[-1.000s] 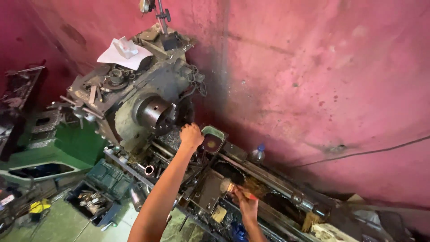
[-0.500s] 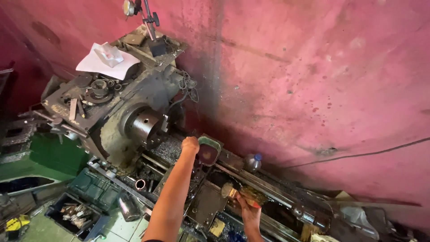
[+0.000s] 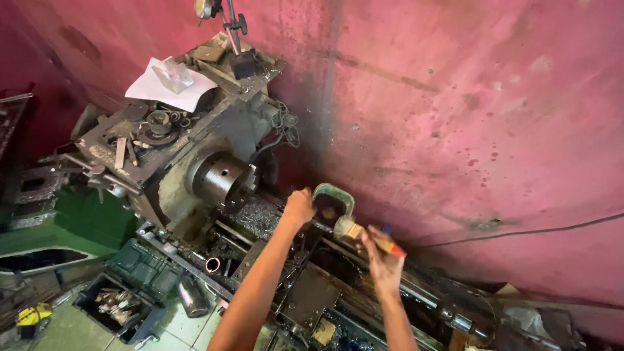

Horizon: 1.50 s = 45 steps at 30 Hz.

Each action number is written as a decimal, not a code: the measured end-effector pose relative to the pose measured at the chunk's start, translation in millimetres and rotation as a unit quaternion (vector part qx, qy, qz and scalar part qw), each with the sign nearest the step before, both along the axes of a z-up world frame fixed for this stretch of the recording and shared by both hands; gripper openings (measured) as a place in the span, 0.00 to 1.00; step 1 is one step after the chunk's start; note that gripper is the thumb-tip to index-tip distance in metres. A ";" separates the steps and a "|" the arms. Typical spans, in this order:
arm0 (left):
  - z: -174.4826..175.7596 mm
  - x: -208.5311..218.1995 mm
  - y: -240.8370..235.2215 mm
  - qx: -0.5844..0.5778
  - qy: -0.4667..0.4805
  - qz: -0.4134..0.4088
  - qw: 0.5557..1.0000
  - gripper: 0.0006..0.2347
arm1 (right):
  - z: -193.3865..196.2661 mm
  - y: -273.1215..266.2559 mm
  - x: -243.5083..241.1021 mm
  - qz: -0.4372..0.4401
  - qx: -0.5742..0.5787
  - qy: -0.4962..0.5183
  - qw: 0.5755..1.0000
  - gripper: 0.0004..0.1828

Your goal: Clearing metal shavings from a lathe machine using hands and a small brush to sweep them into a tray.

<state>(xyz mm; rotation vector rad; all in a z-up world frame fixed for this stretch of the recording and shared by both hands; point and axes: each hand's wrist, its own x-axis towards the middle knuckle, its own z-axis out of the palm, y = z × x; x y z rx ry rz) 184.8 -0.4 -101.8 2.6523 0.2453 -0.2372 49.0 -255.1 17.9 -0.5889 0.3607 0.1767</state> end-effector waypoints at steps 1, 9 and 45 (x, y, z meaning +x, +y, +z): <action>0.9 -8.2 -5.7 0.004 -0.087 0.000 0.996 0.15 | 15.6 4.9 0.2 -0.017 -0.220 -0.085 0.972 0.20; 75.8 -155.0 -68.7 -0.074 -0.153 0.058 0.984 0.28 | 9.5 1.4 0.8 -0.035 -0.742 -0.235 0.626 0.09; 89.5 -250.4 -104.1 -0.168 -0.102 0.179 0.964 0.10 | 25.0 -53.7 -34.0 0.162 -0.537 -0.094 0.823 0.13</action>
